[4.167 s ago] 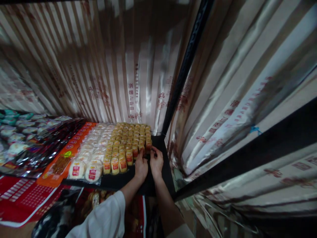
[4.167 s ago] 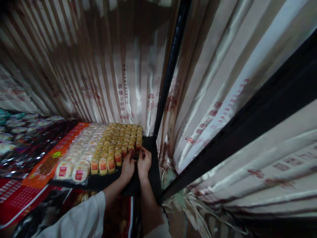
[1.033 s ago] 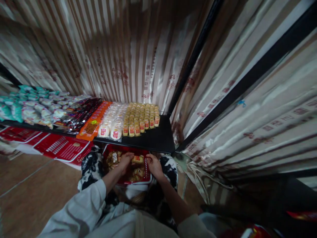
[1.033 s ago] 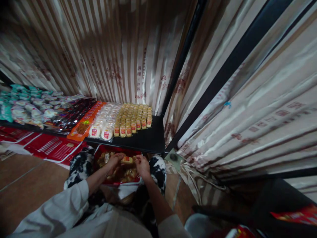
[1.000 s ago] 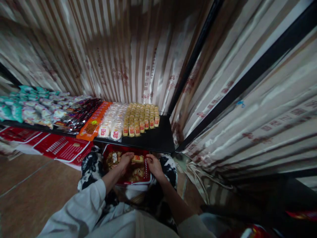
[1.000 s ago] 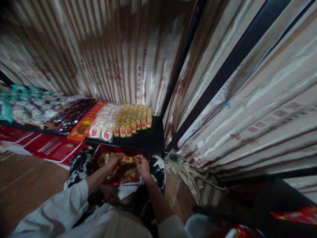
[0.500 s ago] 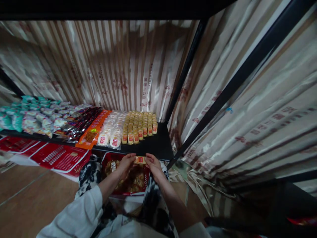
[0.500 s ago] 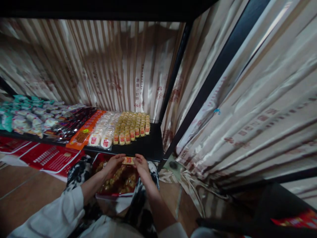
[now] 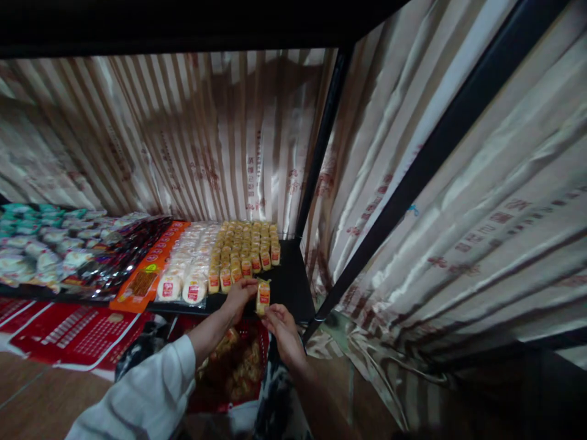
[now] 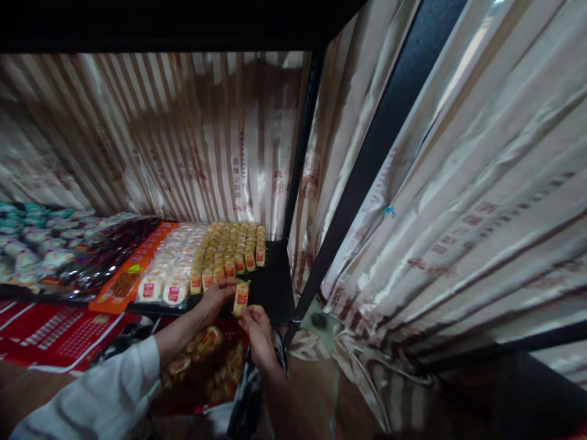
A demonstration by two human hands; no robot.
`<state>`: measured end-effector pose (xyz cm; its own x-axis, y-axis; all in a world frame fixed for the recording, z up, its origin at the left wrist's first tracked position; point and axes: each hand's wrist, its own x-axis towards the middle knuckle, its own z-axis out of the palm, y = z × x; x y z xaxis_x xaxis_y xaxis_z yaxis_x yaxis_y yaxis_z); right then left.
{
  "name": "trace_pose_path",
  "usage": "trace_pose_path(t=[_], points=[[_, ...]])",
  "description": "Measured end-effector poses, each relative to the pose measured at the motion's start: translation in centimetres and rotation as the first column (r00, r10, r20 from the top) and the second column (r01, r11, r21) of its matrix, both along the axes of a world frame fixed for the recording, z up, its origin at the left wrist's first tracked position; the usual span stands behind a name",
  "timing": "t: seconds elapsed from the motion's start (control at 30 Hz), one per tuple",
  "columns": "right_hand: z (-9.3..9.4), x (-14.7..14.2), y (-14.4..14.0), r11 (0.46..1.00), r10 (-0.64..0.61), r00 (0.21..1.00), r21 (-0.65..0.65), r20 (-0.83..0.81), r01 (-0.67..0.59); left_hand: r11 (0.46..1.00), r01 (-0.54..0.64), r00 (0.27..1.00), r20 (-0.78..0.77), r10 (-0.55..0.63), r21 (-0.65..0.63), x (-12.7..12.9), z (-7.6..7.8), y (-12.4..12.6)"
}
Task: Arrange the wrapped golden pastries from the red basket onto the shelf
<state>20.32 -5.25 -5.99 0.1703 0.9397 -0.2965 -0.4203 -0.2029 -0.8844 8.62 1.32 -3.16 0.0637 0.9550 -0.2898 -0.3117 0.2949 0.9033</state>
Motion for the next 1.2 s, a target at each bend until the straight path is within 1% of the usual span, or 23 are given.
trace_pose_path(t=[0.13, 0.27, 0.33, 0.4, 0.5, 0.57, 0.6, 0.67, 0.7, 0.77, 0.8, 0.83, 0.87, 0.9, 0.93, 1.0, 1.03, 1.07, 1.1, 1.13, 1.2], points=[[-0.9, 1.4, 1.7, 0.997, -0.077, 0.987, 0.024, 0.144, 0.075, 1.000, 0.028, 0.992, -0.121, -0.028, -0.003, 2.4, 0.6, 1.4], [-1.5, 3.0, 3.9, 0.994, -0.050, 0.969, 0.102, 0.242, 0.026, 1.000, 0.008, 0.984, -0.180, -0.011, -0.014, 4.7, 1.3, 2.0], [-1.6, 3.5, 4.9, 0.992, -0.050, 0.960, 0.124, 0.275, 0.017, 1.000, -0.021, 0.982, -0.189, 0.020, -0.007, 5.5, 1.3, 2.6], [-1.7, 3.8, 5.8, 0.991, -0.072, 0.953, 0.131, 0.294, 0.035, 0.999, -0.038, 0.978, -0.205, 0.038, 0.007, 6.1, 0.9, 3.4], [-2.0, 4.2, 7.2, 0.986, -0.115, 0.939, 0.149, 0.325, 0.069, 0.998, -0.026, 0.964, -0.264, 0.039, 0.054, 6.8, 0.5, 4.9], [-2.0, 4.6, 8.4, 0.979, -0.169, 0.913, 0.171, 0.371, 0.112, 0.993, -0.004, 0.933, -0.357, 0.046, 0.119, 7.2, 0.7, 5.8], [-1.9, 5.0, 9.1, 0.974, -0.202, 0.893, 0.181, 0.402, 0.139, 0.985, 0.019, 0.906, -0.421, 0.056, 0.171, 7.4, 1.0, 6.2], [-1.4, 5.6, 10.8, 0.964, -0.256, 0.837, 0.192, 0.483, 0.185, 0.945, 0.103, 0.833, -0.547, 0.088, 0.309, 7.8, 1.9, 6.9], [-1.0, 6.0, 11.7, 0.961, -0.273, 0.801, 0.194, 0.533, 0.199, 0.910, 0.162, 0.802, -0.589, 0.105, 0.382, 8.1, 2.4, 7.3], [-0.1, 6.6, 13.7, 0.956, -0.292, 0.715, 0.195, 0.635, 0.218, 0.813, 0.294, 0.769, -0.630, 0.111, 0.502, 8.5, 3.3, 8.0], [0.4, 6.8, 14.7, 0.954, -0.298, 0.669, 0.197, 0.681, 0.226, 0.769, 0.356, 0.758, -0.646, 0.094, 0.530, 8.7, 3.7, 8.5], [0.8, 7.0, 15.7, 0.952, -0.303, 0.626, 0.201, 0.719, 0.230, 0.738, 0.412, 0.741, -0.668, 0.069, 0.534, 8.8, 4.0, 9.0], [1.1, 7.2, 16.7, 0.950, -0.308, 0.588, 0.207, 0.748, 0.234, 0.720, 0.464, 0.709, -0.704, 0.048, 0.516, 9.0, 4.1, 9.6], [1.3, 7.3, 17.7, 0.947, -0.315, 0.553, 0.216, 0.771, 0.238, 0.711, 0.517, 0.652, -0.758, 0.034, 0.476, 9.2, 4.3, 10.3], [1.4, 7.4, 18.7, 0.943, -0.325, 0.521, 0.227, 0.789, 0.245, 0.706, 0.569, 0.568, -0.822, 0.033, 0.422, 9.3, 4.3, 11.0], [1.2, 7.6, 20.5, 0.934, -0.343, 0.464, 0.244, 0.817, 0.262, 0.688, 0.662, 0.347, -0.935, 0.071, 0.298, 9.5, 4.3, 12.4], [1.0, 7.7, 21.3, 0.930, -0.348, 0.438, 0.246, 0.829, 0.272, 0.674, 0.698, 0.234, -0.967, 0.102, 0.240, 9.6, 4.2, 13.1], [0.7, 7.8, 22.0, 0.927, -0.349, 0.416, 0.245, 0.840, 0.283, 0.663, 0.724, 0.141, -0.981, 0.132, 0.193, 9.6, 4.1, 13.8], [0.4, 7.9, 22.6, 0.927, -0.345, 0.399, 0.240, 0.849, 0.290, 0.654, 0.740, 0.071, -0.985, 0.155, 0.157, 9.7, 4.0, 14.4], [0.1, 8.0, 23.2, 0.928, -0.338, 0.389, 0.233, 0.857, 0.292, 0.649, 0.748, 0.025, -0.984, 0.175, 0.135, 9.7, 3.9, 15.0], [-0.4, 8.2, 24.2, 0.934, -0.316, 0.377, 0.215, 0.871, 0.287, 0.645, 0.756, -0.024, -0.979, 0.203, 0.115, 9.7, 3.5, 16.0]])
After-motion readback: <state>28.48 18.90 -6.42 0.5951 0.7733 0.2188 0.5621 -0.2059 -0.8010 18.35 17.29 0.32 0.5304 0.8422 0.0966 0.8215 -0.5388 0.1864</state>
